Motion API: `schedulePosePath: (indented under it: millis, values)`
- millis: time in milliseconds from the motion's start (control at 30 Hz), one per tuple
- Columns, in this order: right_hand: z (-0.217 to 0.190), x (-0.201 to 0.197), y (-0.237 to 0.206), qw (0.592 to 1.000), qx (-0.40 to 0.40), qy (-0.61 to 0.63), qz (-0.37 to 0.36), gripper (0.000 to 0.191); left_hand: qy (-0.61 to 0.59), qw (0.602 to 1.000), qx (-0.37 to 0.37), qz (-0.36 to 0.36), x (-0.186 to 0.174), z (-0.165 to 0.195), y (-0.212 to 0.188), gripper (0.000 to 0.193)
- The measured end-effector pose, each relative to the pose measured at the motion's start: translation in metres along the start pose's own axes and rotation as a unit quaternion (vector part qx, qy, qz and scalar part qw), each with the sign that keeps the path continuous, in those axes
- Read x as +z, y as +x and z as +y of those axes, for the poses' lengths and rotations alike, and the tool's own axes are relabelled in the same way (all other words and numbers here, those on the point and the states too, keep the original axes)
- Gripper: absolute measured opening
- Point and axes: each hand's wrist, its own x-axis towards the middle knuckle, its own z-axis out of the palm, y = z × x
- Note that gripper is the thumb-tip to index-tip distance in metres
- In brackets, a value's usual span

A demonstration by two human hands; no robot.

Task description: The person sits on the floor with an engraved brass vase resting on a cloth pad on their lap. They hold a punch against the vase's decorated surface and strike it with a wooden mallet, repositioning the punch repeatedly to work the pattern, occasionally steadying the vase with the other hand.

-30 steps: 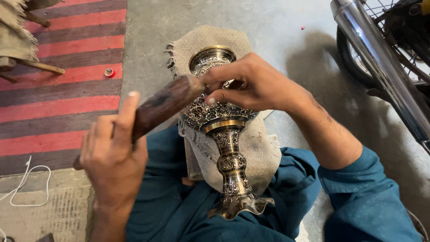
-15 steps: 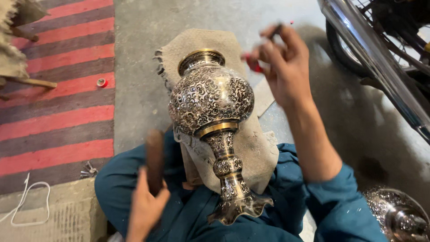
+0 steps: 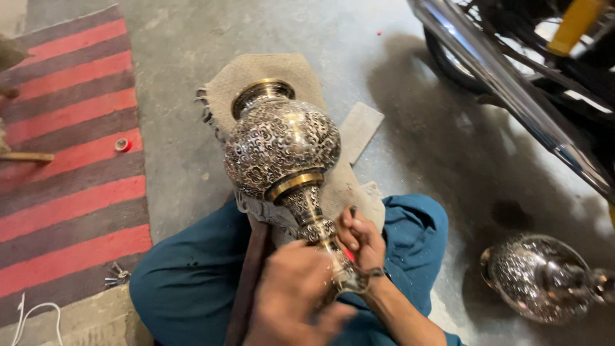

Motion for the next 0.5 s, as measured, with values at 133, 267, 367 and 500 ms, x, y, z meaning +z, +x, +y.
schedulePosePath:
  millis: [133,267,367,500]
  values:
    - [0.009,-0.018,0.004,0.991,0.097,0.080,-0.042,0.013,0.095,0.984,0.088,-0.126,0.013,0.028,0.029,0.041]
    - [0.016,0.001,0.002,0.991,0.057,0.119,0.002,0.013,0.137,0.977,0.113,-0.119,0.014,0.021,0.030,0.036]
    - [0.003,0.032,-0.005,0.995,-0.005,0.087,-0.056,0.012,0.074,0.993,0.088,-0.037,0.013,0.016,0.012,0.022]
    - [-0.042,0.070,-0.020,0.985,-0.063,-0.048,-0.154,0.017,-0.054,0.984,-0.008,0.167,0.029,0.015,-0.009,0.009]
